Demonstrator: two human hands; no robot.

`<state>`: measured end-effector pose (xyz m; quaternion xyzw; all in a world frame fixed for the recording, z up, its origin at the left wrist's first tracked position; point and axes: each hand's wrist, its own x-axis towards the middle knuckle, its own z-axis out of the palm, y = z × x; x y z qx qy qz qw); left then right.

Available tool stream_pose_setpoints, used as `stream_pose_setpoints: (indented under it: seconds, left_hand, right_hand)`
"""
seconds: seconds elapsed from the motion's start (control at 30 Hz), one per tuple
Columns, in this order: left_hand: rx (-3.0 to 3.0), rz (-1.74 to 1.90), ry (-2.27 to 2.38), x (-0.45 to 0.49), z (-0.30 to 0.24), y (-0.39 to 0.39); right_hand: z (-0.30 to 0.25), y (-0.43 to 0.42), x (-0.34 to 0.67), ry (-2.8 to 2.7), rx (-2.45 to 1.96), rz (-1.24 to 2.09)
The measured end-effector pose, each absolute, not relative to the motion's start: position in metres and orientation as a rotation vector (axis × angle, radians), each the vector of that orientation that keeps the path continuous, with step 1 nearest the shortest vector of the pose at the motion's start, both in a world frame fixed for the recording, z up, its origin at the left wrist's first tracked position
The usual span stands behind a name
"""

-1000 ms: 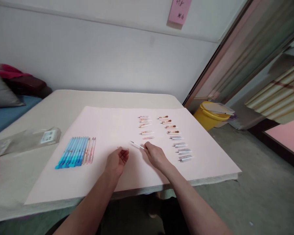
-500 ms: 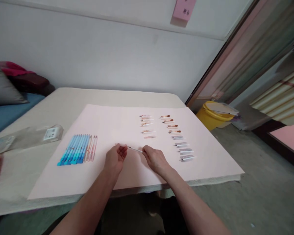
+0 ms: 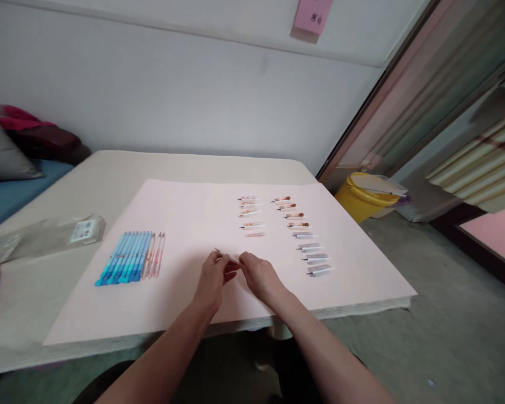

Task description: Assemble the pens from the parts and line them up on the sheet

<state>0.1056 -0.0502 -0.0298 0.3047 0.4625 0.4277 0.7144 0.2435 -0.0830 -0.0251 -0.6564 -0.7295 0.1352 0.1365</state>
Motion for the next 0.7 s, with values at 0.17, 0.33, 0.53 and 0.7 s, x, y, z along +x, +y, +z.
stream_pose_setpoints:
  seconds: [0.17,0.33,0.53,0.7]
  left_hand:
    - [0.556,0.964,0.953,0.107,-0.031,-0.049]
    - [0.48,0.979,0.896,0.101,-0.029,-0.04]
    - [0.361,1.007,0.917,0.096,-0.03,-0.03]
    - [0.336,1.011,0.905,0.094,-0.029,-0.03]
  right_hand:
    - [-0.03,-0.084,0.239,-1.902,-1.763,0.505]
    - [-0.025,-0.081,0.244,-1.778,-1.635,0.746]
    - [-0.039,-0.058,0.278,-1.848,-1.974,0.216]
    - [-0.069,-0.042,0.294,-1.941,-2.143,0.039]
